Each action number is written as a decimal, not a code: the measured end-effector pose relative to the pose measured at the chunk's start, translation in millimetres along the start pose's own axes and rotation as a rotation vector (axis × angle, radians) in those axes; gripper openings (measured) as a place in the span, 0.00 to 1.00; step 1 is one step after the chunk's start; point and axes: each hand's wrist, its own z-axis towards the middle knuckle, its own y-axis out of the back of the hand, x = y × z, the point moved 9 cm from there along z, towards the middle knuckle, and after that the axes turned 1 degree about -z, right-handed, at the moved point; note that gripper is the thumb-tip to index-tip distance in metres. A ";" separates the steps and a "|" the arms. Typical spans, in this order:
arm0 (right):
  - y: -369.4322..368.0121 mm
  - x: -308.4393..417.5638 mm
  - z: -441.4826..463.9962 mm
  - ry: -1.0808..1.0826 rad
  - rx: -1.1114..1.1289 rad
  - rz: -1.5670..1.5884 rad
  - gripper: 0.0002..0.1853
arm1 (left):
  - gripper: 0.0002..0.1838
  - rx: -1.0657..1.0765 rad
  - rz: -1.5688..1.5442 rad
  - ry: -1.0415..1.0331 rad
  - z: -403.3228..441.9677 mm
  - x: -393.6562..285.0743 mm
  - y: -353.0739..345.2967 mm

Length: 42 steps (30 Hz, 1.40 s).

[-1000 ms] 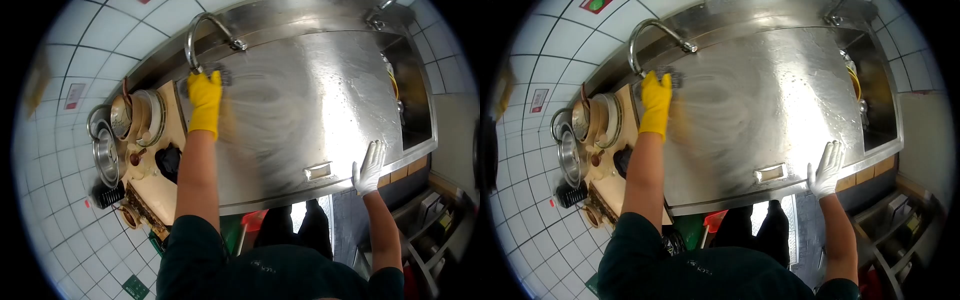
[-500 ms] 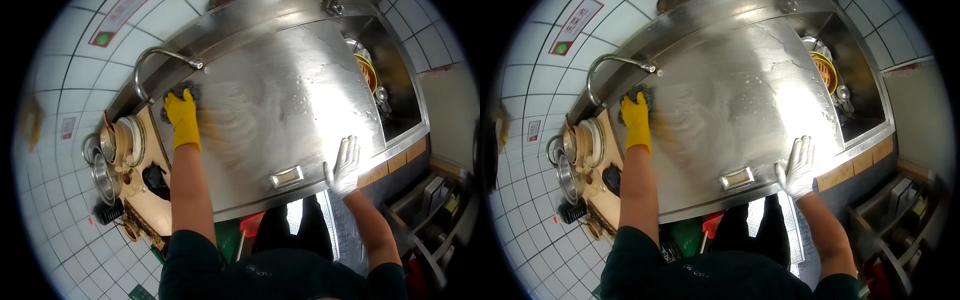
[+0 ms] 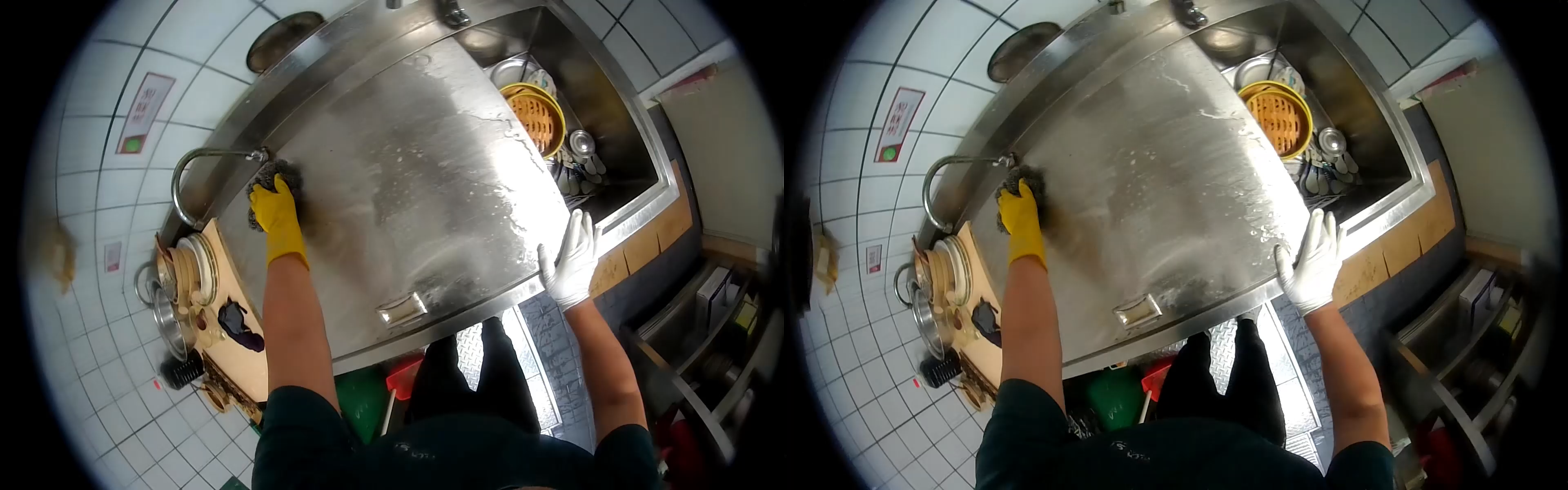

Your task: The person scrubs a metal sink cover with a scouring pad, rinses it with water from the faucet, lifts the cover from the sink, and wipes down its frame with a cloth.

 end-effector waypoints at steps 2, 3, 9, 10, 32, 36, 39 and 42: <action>-1.1 -4.2 -2.7 0.007 -0.019 -0.008 0.58 | 0.47 -0.009 0.080 0.061 12.9 -39.1 -4.6; 1.5 -5.9 -4.5 0.003 -0.013 -0.005 0.58 | 0.48 -0.036 0.048 0.084 0.1 -99.5 4.0; 5.9 -3.9 -3.2 -0.028 0.052 -0.039 0.57 | 0.45 0.006 -0.109 -0.599 -89.2 -397.8 -72.7; 4.2 -4.5 -2.0 -0.031 0.047 -0.042 0.57 | 0.45 0.177 -0.141 -0.654 -129.0 -445.1 -43.8; 5.3 -2.2 -1.3 -0.047 0.052 -0.050 0.56 | 0.45 0.204 -0.152 -0.844 -232.1 -407.4 0.3; 7.7 -5.0 -8.4 -0.050 0.075 -0.029 0.56 | 0.42 0.430 -0.374 -0.952 -300.2 -359.8 64.1; 6.6 -6.4 -0.5 -0.053 0.068 0.008 0.56 | 0.42 0.324 -0.221 -0.873 -246.6 -261.5 60.8; 4.3 -7.4 0.8 -0.035 0.042 0.036 0.56 | 0.41 0.108 -0.158 -0.520 -122.2 -179.7 27.8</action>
